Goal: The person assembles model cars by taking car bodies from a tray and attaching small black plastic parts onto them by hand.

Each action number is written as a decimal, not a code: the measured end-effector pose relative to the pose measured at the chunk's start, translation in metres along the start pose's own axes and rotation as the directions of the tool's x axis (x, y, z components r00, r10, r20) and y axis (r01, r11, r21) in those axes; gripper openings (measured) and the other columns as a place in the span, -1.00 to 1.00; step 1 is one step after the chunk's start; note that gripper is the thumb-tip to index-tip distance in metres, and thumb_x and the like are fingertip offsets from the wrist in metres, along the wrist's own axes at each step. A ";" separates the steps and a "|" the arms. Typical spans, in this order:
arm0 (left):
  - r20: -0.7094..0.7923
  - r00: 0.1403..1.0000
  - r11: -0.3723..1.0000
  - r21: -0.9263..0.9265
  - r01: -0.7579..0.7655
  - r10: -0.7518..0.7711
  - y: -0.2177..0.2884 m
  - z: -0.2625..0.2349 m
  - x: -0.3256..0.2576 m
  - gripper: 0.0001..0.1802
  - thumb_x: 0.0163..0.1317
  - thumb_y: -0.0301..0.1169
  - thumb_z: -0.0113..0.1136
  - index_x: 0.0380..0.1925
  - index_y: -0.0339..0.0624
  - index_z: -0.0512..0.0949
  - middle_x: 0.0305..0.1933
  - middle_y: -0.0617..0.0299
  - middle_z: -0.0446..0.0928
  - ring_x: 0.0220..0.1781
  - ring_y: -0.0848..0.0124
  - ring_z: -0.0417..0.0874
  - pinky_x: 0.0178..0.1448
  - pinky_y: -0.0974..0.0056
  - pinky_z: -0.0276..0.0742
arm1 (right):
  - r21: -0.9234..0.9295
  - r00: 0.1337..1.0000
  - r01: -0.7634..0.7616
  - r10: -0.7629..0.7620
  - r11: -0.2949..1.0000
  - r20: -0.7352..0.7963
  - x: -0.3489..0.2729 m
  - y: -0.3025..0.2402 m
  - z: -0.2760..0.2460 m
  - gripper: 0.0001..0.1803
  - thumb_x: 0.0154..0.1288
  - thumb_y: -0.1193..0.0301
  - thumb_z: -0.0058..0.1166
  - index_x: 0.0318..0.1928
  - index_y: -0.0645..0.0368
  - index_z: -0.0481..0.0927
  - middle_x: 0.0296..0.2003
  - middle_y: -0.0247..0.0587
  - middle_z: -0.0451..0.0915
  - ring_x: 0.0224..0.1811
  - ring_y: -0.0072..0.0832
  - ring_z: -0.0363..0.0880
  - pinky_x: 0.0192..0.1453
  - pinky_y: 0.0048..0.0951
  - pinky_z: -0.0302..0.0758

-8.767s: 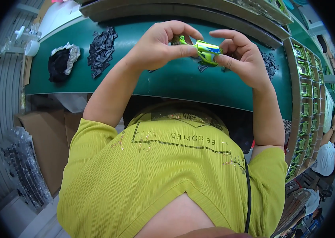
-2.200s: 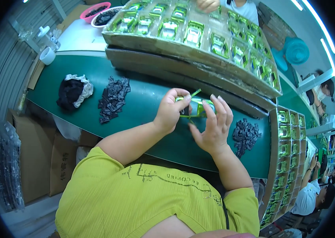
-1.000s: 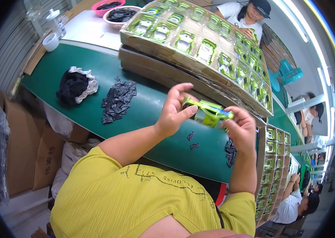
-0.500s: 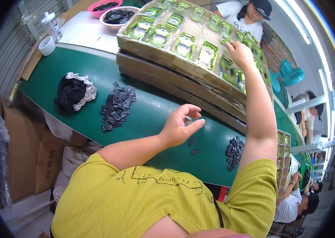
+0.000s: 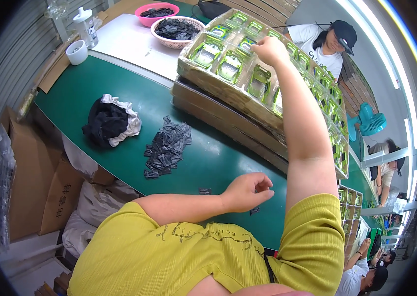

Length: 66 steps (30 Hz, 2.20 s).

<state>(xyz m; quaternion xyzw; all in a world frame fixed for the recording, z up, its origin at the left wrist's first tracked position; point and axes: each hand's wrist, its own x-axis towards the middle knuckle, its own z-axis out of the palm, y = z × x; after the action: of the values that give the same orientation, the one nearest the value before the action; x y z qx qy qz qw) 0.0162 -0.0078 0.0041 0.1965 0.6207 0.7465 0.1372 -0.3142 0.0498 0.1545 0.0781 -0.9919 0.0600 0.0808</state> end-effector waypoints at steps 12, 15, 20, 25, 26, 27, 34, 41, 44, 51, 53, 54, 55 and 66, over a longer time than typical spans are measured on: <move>0.141 0.960 0.970 0.034 0.240 -0.242 0.029 -0.008 -0.001 -0.77 0.23 -0.32 0.26 -0.24 -0.25 0.57 -0.29 0.13 0.65 -0.26 0.31 0.67 -0.13 0.22 0.58 | -0.002 0.964 -0.224 0.221 0.975 0.149 0.046 -0.045 0.016 -0.31 0.11 -0.15 0.16 -0.01 0.21 0.72 -0.12 -0.04 0.74 -0.07 -0.28 0.74 0.09 -0.28 0.57; 0.115 0.974 0.979 0.083 0.188 -0.196 0.029 -0.010 -0.002 -0.79 0.23 -0.32 0.26 -0.27 -0.25 0.56 -0.31 0.11 0.65 -0.28 0.28 0.67 -0.15 0.21 0.57 | 0.018 0.952 -0.270 0.264 0.963 0.155 0.045 -0.053 0.016 -0.31 0.06 -0.13 0.19 0.01 0.19 0.72 -0.16 -0.08 0.75 -0.17 -0.34 0.76 0.06 -0.31 0.57; 0.140 0.967 0.973 0.128 0.194 -0.212 0.034 -0.012 -0.002 -0.75 0.23 -0.28 0.28 -0.30 -0.25 0.56 -0.31 0.08 0.65 -0.30 0.23 0.66 -0.17 0.21 0.54 | 0.008 0.914 -0.352 0.342 0.936 0.220 0.029 -0.062 0.001 -0.41 0.11 -0.02 0.18 0.06 0.07 0.71 0.05 -0.21 0.70 0.09 -0.38 0.67 0.20 -0.33 0.52; 0.156 0.961 0.970 0.120 0.213 -0.230 0.037 -0.013 0.000 -0.73 0.24 -0.25 0.29 -0.29 -0.26 0.57 -0.31 0.08 0.66 -0.29 0.23 0.66 -0.16 0.21 0.55 | -0.028 0.918 -0.313 0.310 0.949 0.246 0.031 -0.056 0.001 -0.37 0.09 -0.06 0.21 0.09 0.06 0.70 0.10 -0.19 0.67 0.16 -0.36 0.64 0.25 -0.33 0.49; 0.178 0.951 0.966 0.106 0.237 -0.253 0.039 -0.012 0.001 -0.72 0.24 -0.24 0.29 -0.27 -0.26 0.58 -0.31 0.08 0.66 -0.30 0.23 0.66 -0.16 0.21 0.55 | -0.018 0.925 -0.300 0.296 0.954 0.239 0.040 -0.047 0.007 -0.33 0.09 -0.08 0.23 0.12 0.05 0.68 0.15 -0.17 0.64 0.21 -0.34 0.60 0.30 -0.31 0.46; 0.191 0.947 0.964 0.111 0.241 -0.258 0.031 -0.009 0.000 -0.72 0.24 -0.24 0.29 -0.27 -0.26 0.58 -0.31 0.08 0.66 -0.30 0.23 0.66 -0.16 0.21 0.55 | -0.006 0.931 -0.285 0.279 0.958 0.236 0.044 -0.043 0.011 -0.30 0.08 -0.11 0.24 0.15 0.05 0.67 0.20 -0.16 0.60 0.27 -0.32 0.56 0.34 -0.30 0.43; 0.127 0.978 0.984 0.080 0.157 -0.166 0.017 -0.008 0.000 -0.67 0.29 -0.21 0.30 -0.19 -0.27 0.55 -0.31 0.14 0.66 -0.35 0.36 0.62 -0.22 0.24 0.53 | 0.048 0.923 -0.315 0.294 0.948 0.249 0.031 -0.053 0.011 -0.28 0.09 -0.12 0.23 0.19 0.03 0.64 0.25 -0.17 0.57 0.32 -0.29 0.52 0.36 -0.24 0.42; 0.109 0.979 0.985 0.031 0.169 -0.172 0.011 -0.007 -0.001 -0.70 0.30 -0.25 0.30 -0.16 -0.24 0.53 -0.39 0.22 0.61 -0.42 0.49 0.56 -0.29 0.31 0.48 | 0.134 0.953 -0.287 0.268 0.949 0.141 0.012 -0.058 0.008 -0.32 0.05 -0.09 0.25 0.10 0.09 0.69 0.16 -0.18 0.64 0.22 -0.33 0.60 0.26 -0.35 0.50; 0.135 0.961 0.970 0.039 0.239 -0.242 0.014 -0.009 0.000 -0.70 0.30 -0.25 0.31 -0.16 -0.25 0.53 -0.42 0.24 0.59 -0.43 0.52 0.54 -0.32 0.32 0.48 | 0.255 0.947 -0.317 0.292 0.913 0.134 0.011 -0.053 0.003 -0.35 0.02 -0.06 0.25 0.04 0.12 0.71 0.06 -0.16 0.69 0.13 -0.34 0.65 0.20 -0.37 0.52; 0.155 0.966 0.974 -0.053 0.219 -0.209 -0.001 -0.002 -0.003 -0.70 0.31 -0.27 0.30 -0.15 -0.28 0.53 -0.37 0.22 0.61 -0.38 0.51 0.58 -0.31 0.33 0.51 | 0.904 0.903 -0.333 0.368 0.269 0.223 0.038 -0.003 0.027 -0.63 0.14 0.00 0.13 -0.26 0.01 0.60 -0.49 -0.28 0.64 -0.58 -0.61 0.49 -0.50 -0.47 0.42; 0.160 0.968 0.960 -0.177 0.219 -0.191 0.000 0.001 -0.003 -0.71 0.31 -0.30 0.30 -0.15 -0.30 0.54 -0.31 0.19 0.63 -0.36 0.49 0.60 -0.29 0.33 0.55 | 0.962 0.904 -0.258 0.373 0.084 0.210 0.041 0.017 0.019 -0.63 0.17 0.01 0.09 -0.26 0.02 0.61 -0.52 -0.28 0.64 -0.59 -0.60 0.49 -0.50 -0.49 0.41; 0.158 0.968 0.959 -0.178 0.220 -0.193 -0.003 0.001 -0.003 -0.71 0.31 -0.30 0.30 -0.15 -0.30 0.54 -0.31 0.19 0.63 -0.36 0.49 0.60 -0.29 0.33 0.55 | 0.979 0.909 -0.172 0.365 -0.113 0.202 0.040 0.015 0.015 -0.64 0.20 0.02 0.05 -0.26 0.04 0.61 -0.55 -0.28 0.63 -0.61 -0.59 0.49 -0.51 -0.52 0.41; 0.155 0.971 0.957 -0.199 0.210 -0.181 -0.009 0.001 -0.003 -0.72 0.31 -0.32 0.31 -0.14 -0.30 0.54 -0.28 0.19 0.64 -0.35 0.50 0.60 -0.27 0.33 0.56 | 0.975 0.906 -0.117 0.381 -0.187 0.182 0.033 0.012 0.010 -0.62 0.22 0.02 0.00 -0.26 0.06 0.61 -0.49 -0.17 0.65 -0.58 -0.58 0.44 -0.52 -0.56 0.39; 0.172 0.962 0.935 -0.249 0.252 -0.213 0.006 -0.002 -0.002 -0.69 0.31 -0.35 0.31 -0.06 -0.33 0.56 -0.21 0.26 0.64 -0.22 0.56 0.59 -0.12 0.37 0.56 | 0.813 0.958 -0.038 -0.253 -0.581 -0.136 0.036 0.022 0.017 -0.71 0.27 0.02 0.02 -0.55 -0.25 0.47 -0.75 -0.60 0.36 -0.80 -0.63 0.21 -0.72 -0.50 0.09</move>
<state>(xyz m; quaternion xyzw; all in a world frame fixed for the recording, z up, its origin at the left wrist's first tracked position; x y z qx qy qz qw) 0.0173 -0.0116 0.0095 0.1538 0.5216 0.7861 0.2940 -0.3560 0.0642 0.1416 0.2297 -0.3911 0.8848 -0.1069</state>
